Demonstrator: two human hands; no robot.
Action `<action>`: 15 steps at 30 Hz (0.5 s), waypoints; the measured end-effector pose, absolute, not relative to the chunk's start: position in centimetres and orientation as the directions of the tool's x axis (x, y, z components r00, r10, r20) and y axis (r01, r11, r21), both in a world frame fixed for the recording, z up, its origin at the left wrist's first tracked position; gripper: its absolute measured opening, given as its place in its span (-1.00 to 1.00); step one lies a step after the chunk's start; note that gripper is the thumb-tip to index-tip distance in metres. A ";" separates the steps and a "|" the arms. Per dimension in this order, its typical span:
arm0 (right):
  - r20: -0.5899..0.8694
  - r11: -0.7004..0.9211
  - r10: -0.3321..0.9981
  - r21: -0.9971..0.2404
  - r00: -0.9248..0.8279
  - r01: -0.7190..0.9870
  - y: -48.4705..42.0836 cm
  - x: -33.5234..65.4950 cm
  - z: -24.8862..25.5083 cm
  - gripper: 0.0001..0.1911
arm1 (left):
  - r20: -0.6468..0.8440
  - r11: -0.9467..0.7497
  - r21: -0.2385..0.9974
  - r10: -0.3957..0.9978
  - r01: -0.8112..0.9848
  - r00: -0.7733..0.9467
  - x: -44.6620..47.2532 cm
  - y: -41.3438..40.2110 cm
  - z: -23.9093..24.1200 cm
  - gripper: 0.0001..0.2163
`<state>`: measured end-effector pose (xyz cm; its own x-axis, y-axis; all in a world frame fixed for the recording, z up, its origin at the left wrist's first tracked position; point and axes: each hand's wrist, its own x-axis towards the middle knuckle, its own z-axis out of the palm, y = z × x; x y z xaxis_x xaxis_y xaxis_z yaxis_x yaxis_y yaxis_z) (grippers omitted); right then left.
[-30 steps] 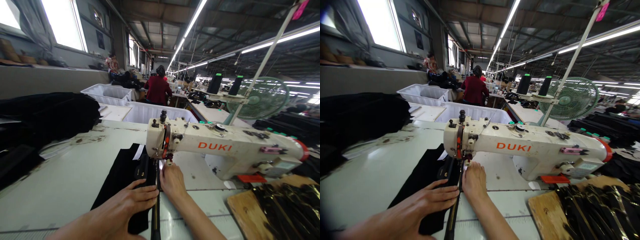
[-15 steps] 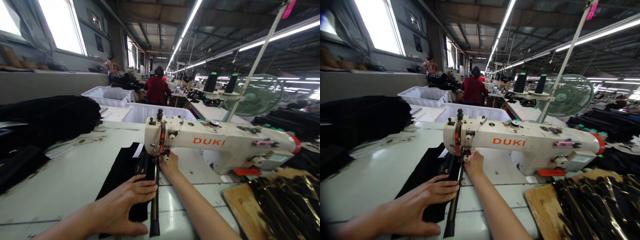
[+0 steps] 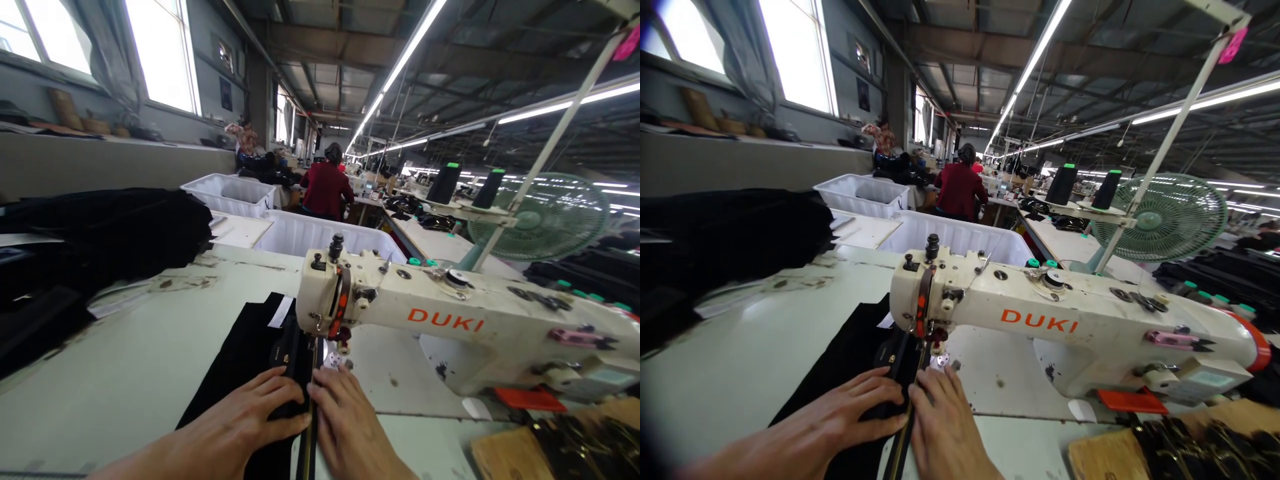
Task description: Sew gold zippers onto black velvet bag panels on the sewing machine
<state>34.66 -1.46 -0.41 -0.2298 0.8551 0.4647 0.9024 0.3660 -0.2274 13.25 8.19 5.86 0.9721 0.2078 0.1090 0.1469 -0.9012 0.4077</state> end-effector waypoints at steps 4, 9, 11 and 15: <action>0.467 0.327 0.857 -0.165 -0.219 0.931 -0.3 35.0 -1.4 -0.52 | 0.062 -0.903 0.395 0.207 0.167 0.976 13.8 9.7 5.4 -0.35; 0.527 0.297 0.830 -0.141 -0.182 0.945 0.0 35.3 -2.2 -0.44 | 0.062 -0.911 0.388 0.174 0.137 0.983 14.7 11.7 4.8 -0.33; 0.568 0.320 0.803 -0.155 -0.181 0.934 0.0 35.5 -2.1 -0.47 | 0.086 -0.917 0.382 0.153 0.109 0.984 15.1 12.5 4.7 -0.32; 0.658 0.420 0.731 -0.225 -0.181 0.879 0.0 35.7 -1.3 -0.59 | 0.118 -0.923 0.370 0.163 0.109 0.980 15.6 13.4 4.4 -0.35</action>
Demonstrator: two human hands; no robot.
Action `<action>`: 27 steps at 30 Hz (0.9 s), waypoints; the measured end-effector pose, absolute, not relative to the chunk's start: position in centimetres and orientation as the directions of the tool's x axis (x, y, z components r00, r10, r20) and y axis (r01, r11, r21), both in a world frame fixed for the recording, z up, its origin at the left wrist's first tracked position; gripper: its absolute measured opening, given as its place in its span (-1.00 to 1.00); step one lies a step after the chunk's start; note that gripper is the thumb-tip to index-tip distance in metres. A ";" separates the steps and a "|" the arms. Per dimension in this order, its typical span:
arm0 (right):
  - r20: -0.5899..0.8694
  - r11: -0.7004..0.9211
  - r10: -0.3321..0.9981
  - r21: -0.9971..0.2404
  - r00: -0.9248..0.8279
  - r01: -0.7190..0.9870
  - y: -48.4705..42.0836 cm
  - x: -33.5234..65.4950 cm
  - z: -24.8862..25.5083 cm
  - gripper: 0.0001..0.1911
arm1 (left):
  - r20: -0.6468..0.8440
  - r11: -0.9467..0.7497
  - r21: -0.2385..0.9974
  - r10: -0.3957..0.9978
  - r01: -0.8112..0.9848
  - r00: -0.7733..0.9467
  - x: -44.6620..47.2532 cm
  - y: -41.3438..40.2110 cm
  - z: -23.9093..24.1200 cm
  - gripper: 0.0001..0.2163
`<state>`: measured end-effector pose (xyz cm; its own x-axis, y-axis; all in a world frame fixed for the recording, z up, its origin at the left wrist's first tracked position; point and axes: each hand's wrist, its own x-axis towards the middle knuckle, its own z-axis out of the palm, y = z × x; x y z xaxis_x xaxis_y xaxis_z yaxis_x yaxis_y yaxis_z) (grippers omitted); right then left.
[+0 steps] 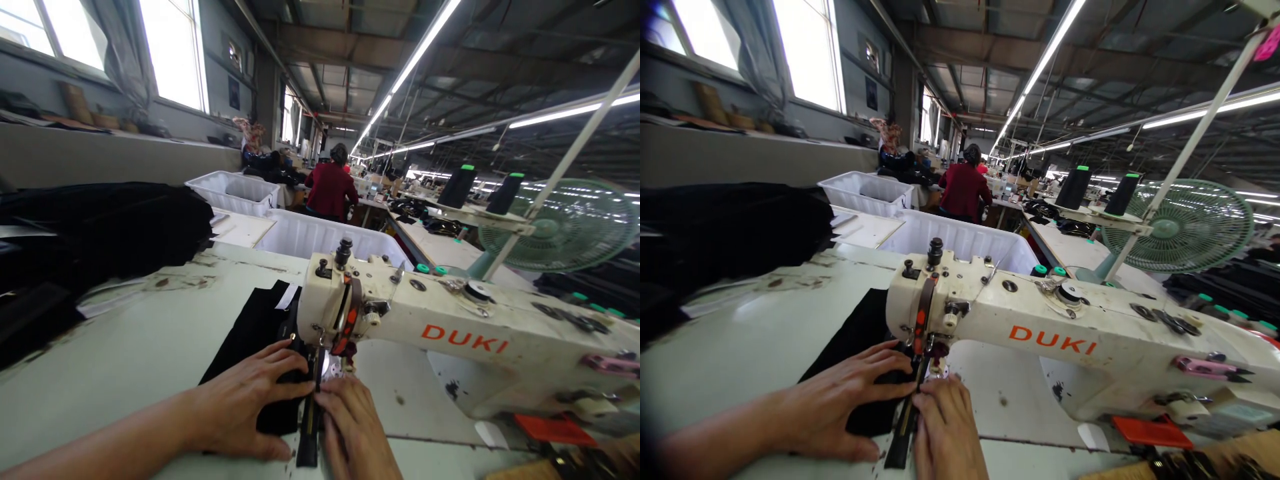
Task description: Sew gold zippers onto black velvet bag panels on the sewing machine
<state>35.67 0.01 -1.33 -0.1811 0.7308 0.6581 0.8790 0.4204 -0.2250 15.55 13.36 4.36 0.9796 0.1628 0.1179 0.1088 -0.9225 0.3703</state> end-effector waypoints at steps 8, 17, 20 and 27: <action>0.599 0.451 0.757 -0.188 -0.261 0.873 -0.2 35.4 -1.1 -0.51 | 0.186 -0.922 0.359 0.224 0.146 0.957 14.7 11.5 4.1 -0.42; 0.579 0.373 0.763 -0.031 -0.288 0.927 0.4 35.9 -2.9 -0.44 | 0.129 -0.917 0.345 0.258 0.201 0.957 15.2 13.5 3.1 -0.37; 0.526 0.344 0.802 -0.016 -0.285 0.939 0.5 36.4 -3.6 -0.37 | 0.136 -0.909 0.354 0.283 0.221 0.949 15.4 13.9 2.9 -0.37; 0.507 0.314 0.825 -0.044 -0.250 0.948 0.4 36.2 -3.9 -0.29 | 0.124 -0.914 0.334 0.286 0.231 0.950 15.7 14.1 2.9 -0.40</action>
